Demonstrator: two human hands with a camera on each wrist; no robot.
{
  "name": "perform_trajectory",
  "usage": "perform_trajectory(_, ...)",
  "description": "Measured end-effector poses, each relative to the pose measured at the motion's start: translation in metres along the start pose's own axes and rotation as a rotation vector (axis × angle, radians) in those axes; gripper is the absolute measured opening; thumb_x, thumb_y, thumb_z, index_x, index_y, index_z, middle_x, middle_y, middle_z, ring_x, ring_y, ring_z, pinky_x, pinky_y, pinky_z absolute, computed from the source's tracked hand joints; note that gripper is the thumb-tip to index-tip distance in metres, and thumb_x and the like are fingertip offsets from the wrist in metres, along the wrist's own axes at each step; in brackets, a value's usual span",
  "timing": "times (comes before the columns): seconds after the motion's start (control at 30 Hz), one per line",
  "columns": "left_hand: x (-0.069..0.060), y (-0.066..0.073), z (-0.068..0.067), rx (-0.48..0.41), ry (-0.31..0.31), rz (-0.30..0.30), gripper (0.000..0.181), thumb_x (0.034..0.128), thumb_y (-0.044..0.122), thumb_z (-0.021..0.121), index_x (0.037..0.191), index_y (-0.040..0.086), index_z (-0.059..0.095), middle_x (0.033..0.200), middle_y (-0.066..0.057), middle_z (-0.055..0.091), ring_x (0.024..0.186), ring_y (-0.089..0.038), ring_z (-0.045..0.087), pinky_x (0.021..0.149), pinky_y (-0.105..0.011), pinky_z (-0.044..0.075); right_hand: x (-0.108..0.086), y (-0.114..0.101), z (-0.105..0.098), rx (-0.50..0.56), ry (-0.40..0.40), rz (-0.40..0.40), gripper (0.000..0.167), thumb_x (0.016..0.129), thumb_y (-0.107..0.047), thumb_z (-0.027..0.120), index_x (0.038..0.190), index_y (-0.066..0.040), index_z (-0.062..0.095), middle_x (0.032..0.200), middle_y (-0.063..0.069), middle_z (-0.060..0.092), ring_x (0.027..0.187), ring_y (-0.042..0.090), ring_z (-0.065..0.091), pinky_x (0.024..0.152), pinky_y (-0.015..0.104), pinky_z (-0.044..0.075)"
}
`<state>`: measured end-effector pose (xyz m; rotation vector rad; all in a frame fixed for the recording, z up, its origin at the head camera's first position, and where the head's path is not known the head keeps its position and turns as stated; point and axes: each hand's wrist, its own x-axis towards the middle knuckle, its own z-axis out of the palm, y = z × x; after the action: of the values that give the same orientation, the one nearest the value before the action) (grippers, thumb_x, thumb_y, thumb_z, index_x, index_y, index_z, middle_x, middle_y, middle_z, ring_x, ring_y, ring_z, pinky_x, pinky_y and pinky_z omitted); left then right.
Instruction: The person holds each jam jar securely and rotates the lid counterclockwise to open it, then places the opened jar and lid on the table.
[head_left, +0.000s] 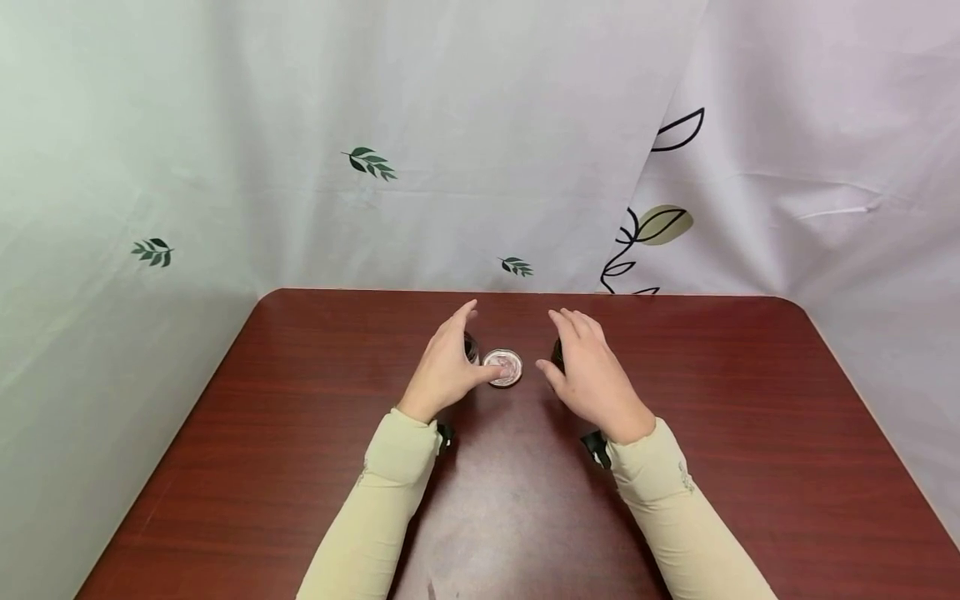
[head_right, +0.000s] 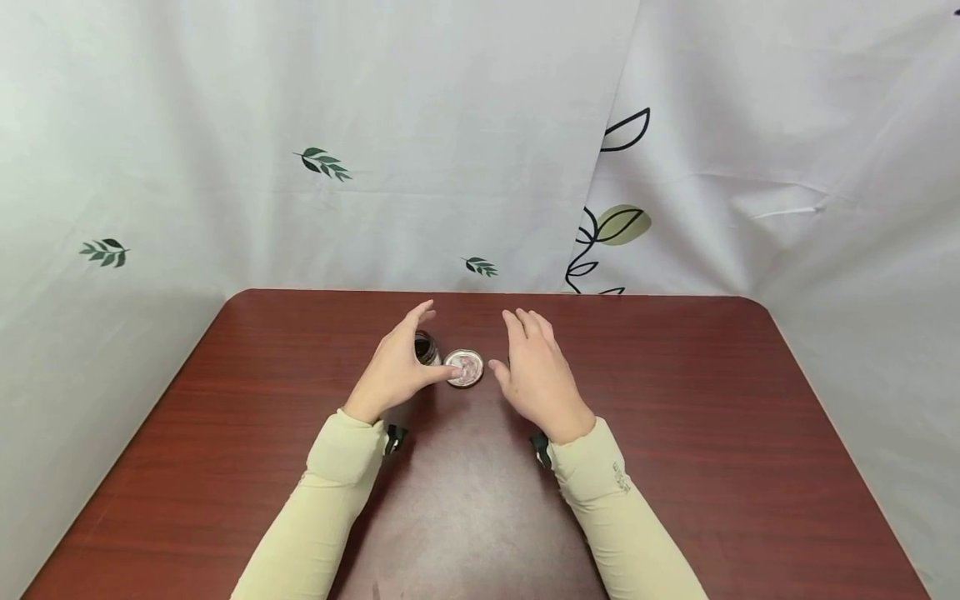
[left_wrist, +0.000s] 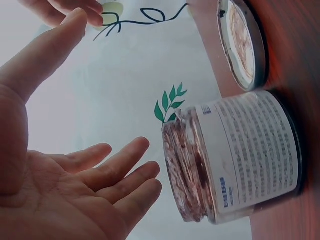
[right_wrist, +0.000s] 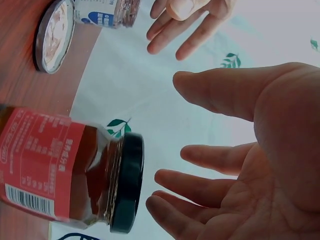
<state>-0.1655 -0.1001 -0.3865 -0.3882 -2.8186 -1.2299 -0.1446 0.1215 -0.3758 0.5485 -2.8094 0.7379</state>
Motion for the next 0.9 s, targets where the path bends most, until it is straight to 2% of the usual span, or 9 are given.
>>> perform_trajectory(0.3,0.001,0.006,0.006,-0.006,-0.016,0.009,0.102,0.0743,0.026,0.09,0.156,0.009,0.032,0.15,-0.012,0.048,0.139,-0.029,0.041,0.111,-0.047,0.037,0.001,0.006,-0.005,0.013,-0.018,0.014,0.066,0.092,-0.016,0.071,0.145,0.011,0.041,0.146,0.03,0.044,0.139,0.046,0.034,0.115,0.053,0.029)
perform_trajectory(0.6,0.003,0.011,0.013,-0.009,-0.054,-0.013,0.104,0.0744,0.028,0.09,0.158,0.013,0.03,0.152,-0.01,0.045,0.139,-0.028,0.042,0.109,-0.048,0.039,0.0,0.011,-0.005,0.025,-0.043,0.034,0.066,0.092,-0.016,0.071,0.145,0.01,0.041,0.146,0.03,0.044,0.139,0.045,0.035,0.113,0.054,0.032)
perform_trajectory(0.9,0.003,0.014,0.022,0.011,-0.072,0.024,0.103,0.0749,0.032,0.09,0.157,0.011,0.031,0.15,-0.011,0.048,0.139,-0.027,0.042,0.11,-0.046,0.038,-0.001,0.015,-0.008,0.025,-0.075,0.048,0.066,0.091,-0.016,0.071,0.145,0.01,0.042,0.147,0.03,0.043,0.139,0.046,0.034,0.112,0.055,0.033)
